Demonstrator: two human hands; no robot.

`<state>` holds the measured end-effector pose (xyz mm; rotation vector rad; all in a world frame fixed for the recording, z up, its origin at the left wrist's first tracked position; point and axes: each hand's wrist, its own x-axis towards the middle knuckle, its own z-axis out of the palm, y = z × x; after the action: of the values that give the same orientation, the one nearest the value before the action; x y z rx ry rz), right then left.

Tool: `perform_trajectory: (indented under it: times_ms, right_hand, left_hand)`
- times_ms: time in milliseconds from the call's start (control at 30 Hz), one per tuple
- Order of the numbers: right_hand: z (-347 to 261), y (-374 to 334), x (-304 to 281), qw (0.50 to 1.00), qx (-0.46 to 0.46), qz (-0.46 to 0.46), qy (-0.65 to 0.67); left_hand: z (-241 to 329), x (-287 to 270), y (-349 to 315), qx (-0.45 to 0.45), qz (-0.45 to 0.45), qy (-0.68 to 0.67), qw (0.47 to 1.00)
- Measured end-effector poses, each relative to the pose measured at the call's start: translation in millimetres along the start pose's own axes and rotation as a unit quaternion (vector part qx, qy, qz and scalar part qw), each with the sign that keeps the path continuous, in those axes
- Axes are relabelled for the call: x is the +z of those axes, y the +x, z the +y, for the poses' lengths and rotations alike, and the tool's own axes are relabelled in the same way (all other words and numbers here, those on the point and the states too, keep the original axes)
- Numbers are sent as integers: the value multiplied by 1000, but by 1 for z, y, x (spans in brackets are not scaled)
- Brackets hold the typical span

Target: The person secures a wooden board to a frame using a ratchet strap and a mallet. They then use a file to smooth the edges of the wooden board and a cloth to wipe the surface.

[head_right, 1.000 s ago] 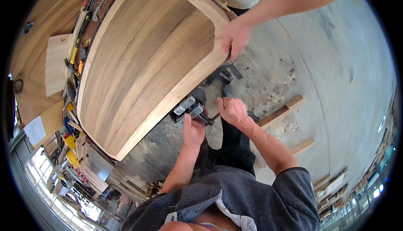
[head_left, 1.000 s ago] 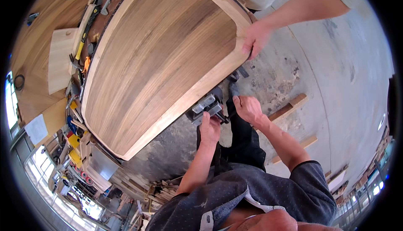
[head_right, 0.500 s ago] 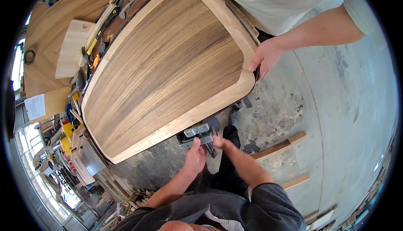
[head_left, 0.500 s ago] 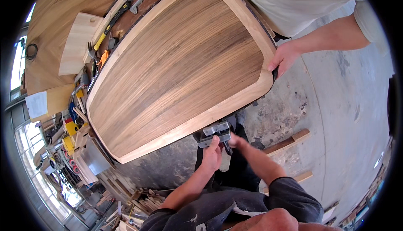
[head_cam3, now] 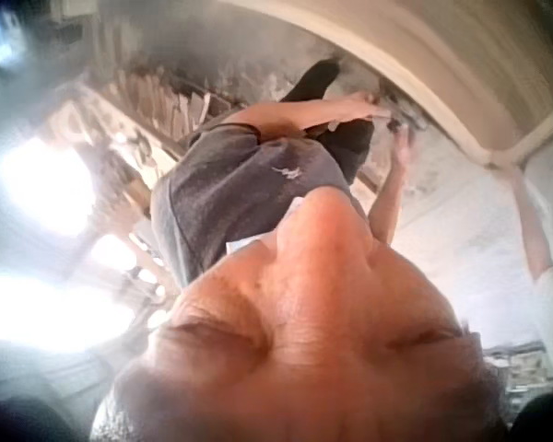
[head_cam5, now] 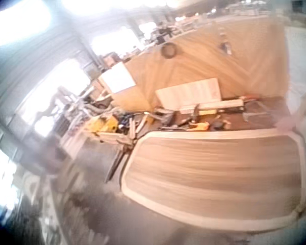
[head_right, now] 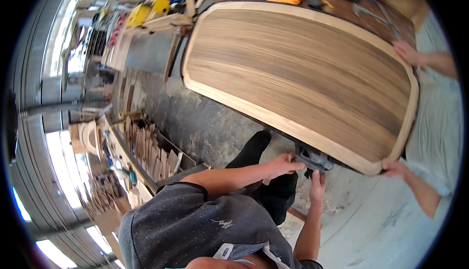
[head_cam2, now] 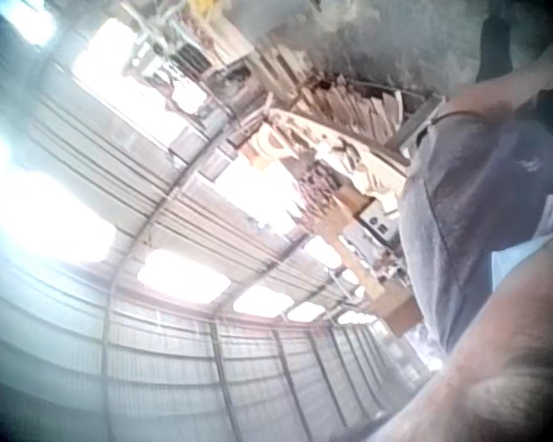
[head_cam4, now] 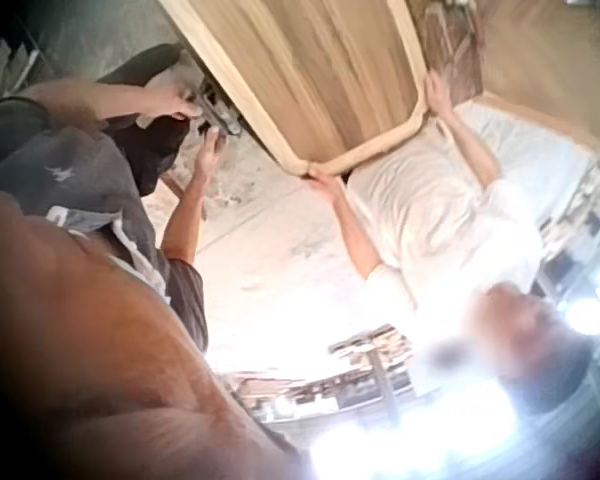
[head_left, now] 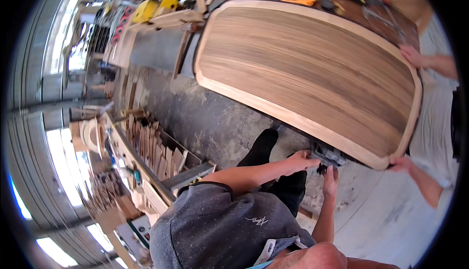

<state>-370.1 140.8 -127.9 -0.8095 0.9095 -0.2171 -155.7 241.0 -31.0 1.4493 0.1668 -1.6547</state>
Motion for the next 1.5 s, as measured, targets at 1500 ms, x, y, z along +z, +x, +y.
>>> perform_trajectory:
  times_ms: [1500]
  right_hand:
    - [-115, 217, 402, 521, -335, 155, -770]
  left_hand:
    - [195, -613, -128, 256, 398, 131, 871]
